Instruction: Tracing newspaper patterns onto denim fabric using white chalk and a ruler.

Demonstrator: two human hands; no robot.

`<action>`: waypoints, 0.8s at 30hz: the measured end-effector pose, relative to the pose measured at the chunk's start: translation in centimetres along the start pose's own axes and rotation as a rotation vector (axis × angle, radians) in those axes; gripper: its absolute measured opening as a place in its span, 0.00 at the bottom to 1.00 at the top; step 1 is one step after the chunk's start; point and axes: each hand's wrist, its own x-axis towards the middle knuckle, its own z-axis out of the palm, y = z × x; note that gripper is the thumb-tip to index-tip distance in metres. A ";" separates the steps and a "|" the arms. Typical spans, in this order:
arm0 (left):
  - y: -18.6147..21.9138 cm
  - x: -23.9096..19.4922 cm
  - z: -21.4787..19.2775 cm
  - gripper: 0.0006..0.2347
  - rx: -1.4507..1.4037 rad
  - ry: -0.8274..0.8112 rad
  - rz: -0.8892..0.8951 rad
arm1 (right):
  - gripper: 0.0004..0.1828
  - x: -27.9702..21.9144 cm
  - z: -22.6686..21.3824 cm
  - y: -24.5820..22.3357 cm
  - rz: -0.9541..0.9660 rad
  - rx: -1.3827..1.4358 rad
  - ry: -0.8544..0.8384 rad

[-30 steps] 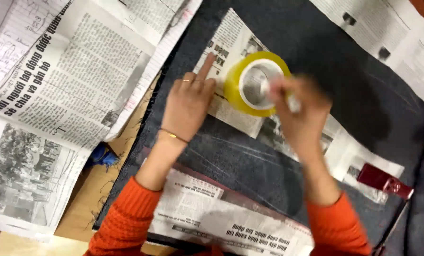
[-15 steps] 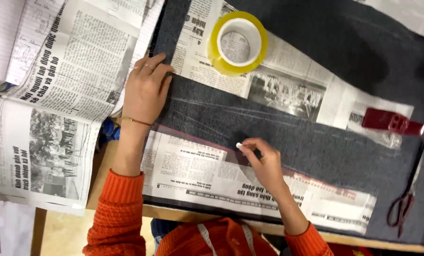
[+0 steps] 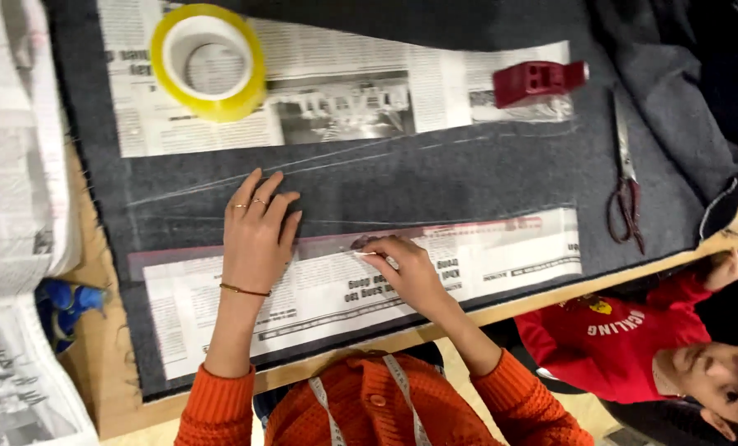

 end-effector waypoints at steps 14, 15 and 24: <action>9.5 2.5 7.1 0.10 0.082 -0.099 -0.003 | 0.08 -2.7 -10.7 7.2 0.120 0.063 0.050; 10.2 2.7 7.7 0.10 0.081 -0.104 0.002 | 0.08 -2.7 -11.5 7.6 0.125 0.065 0.055; 15.1 7.1 13.4 0.12 0.068 -0.166 0.088 | 0.07 0.9 -17.4 11.5 0.222 0.146 0.163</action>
